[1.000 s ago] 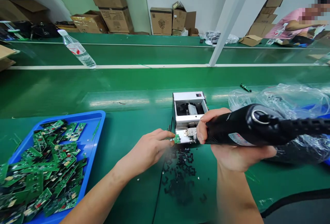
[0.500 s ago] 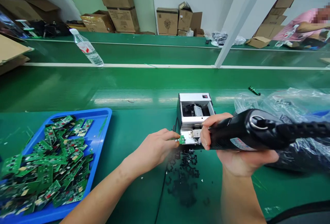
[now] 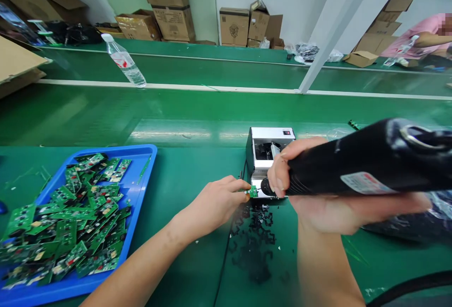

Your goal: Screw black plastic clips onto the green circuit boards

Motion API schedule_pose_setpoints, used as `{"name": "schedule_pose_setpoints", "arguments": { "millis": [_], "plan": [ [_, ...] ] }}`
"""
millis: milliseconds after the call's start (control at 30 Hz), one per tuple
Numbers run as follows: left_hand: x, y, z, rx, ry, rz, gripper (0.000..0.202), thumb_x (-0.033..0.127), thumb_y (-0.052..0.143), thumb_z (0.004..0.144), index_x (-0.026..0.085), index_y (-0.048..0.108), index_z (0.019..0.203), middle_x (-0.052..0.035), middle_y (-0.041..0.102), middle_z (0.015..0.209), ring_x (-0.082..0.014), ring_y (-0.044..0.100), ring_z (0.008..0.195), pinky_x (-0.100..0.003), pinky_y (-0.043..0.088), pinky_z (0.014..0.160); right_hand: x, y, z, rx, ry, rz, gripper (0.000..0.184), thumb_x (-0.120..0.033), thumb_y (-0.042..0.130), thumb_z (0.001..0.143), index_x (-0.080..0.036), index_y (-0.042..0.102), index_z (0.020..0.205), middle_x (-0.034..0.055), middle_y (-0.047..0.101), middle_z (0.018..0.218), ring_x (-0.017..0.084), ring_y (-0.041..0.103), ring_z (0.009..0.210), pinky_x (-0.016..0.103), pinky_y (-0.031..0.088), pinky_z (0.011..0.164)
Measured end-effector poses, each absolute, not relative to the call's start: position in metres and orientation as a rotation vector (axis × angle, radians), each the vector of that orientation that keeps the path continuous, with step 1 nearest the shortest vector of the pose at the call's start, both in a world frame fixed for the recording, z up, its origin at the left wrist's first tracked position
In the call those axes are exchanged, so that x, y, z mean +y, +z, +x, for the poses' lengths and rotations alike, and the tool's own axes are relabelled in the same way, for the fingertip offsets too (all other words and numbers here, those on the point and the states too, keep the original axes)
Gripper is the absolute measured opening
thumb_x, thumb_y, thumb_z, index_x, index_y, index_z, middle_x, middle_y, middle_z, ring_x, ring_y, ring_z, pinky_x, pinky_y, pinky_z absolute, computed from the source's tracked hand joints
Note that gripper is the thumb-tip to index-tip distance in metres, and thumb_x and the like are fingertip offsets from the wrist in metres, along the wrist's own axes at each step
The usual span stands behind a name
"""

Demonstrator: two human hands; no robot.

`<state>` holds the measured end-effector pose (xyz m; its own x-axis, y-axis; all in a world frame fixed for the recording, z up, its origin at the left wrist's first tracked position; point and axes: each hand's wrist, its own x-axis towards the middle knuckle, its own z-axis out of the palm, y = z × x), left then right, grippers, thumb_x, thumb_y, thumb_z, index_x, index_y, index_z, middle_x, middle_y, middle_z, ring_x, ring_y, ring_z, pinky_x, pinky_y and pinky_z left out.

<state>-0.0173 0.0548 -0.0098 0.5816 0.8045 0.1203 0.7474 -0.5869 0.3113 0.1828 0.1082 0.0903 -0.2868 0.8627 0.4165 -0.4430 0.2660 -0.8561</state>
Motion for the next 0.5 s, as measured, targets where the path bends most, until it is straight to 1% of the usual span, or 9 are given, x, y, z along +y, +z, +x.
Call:
{"name": "schedule_pose_setpoints", "arguments": {
  "millis": [67,100,200,267,367,500],
  "plan": [
    [0.055,-0.01,-0.017,1.288,0.368,2.589,0.021,0.012,0.053,0.099,0.023,0.071,0.1,0.0018,0.066,0.129,-0.0191,0.057,0.094,-0.031,0.049,0.07,0.108,0.095,0.169,-1.342,1.267,-0.425,0.056,-0.074,0.073,0.073,-0.018,0.08,0.08,0.004,0.063,0.052,0.019,0.052,0.036,0.034,0.039,0.037],
    [0.055,-0.01,-0.017,1.287,0.368,2.591,0.021,0.012,0.053,0.099,0.023,0.071,0.1,0.0016,0.066,0.128,-0.0192,0.057,0.094,-0.031,0.049,0.07,0.108,0.098,0.163,-1.35,1.242,-0.446,0.06,-0.077,0.069,0.074,-0.018,0.079,0.076,0.004,0.062,0.05,0.019,0.051,0.035,0.034,0.039,0.036],
    [0.055,-0.01,-0.017,1.282,0.375,2.594,0.02,0.013,0.053,0.099,0.023,0.07,0.1,0.0022,0.066,0.128,-0.0193,0.057,0.095,-0.032,0.05,0.071,0.106,0.102,0.154,-1.327,1.237,-0.544,0.07,-0.085,0.061,0.072,-0.017,0.076,0.07,0.0044,0.06,0.047,0.019,0.05,0.034,0.035,0.039,0.035],
    [0.055,-0.01,-0.017,1.285,0.376,2.596,0.019,0.013,0.054,0.099,0.024,0.07,0.1,0.0029,0.066,0.128,-0.0193,0.057,0.095,-0.032,0.05,0.07,0.106,0.102,0.153,-1.32,1.236,-0.563,0.072,-0.087,0.061,0.07,-0.017,0.076,0.069,0.0049,0.061,0.047,0.019,0.05,0.033,0.035,0.039,0.034],
    [0.055,-0.01,-0.017,1.29,0.363,2.599,0.019,0.012,0.055,0.098,0.024,0.07,0.099,0.0034,0.065,0.129,-0.0195,0.057,0.096,-0.032,0.049,0.069,0.107,0.101,0.154,-1.329,1.245,-0.543,0.07,-0.086,0.061,0.071,-0.018,0.075,0.069,0.0043,0.061,0.047,0.019,0.052,0.033,0.033,0.039,0.034],
    [0.055,-0.01,-0.017,1.292,0.365,2.601,0.02,0.012,0.054,0.098,0.024,0.07,0.101,0.0033,0.066,0.129,-0.0196,0.058,0.095,-0.032,0.049,0.069,0.109,0.098,0.152,-1.3,1.26,-0.525,0.063,-0.082,0.067,0.07,-0.019,0.075,0.071,0.002,0.06,0.047,0.018,0.051,0.033,0.03,0.037,0.031]
  ]
}}
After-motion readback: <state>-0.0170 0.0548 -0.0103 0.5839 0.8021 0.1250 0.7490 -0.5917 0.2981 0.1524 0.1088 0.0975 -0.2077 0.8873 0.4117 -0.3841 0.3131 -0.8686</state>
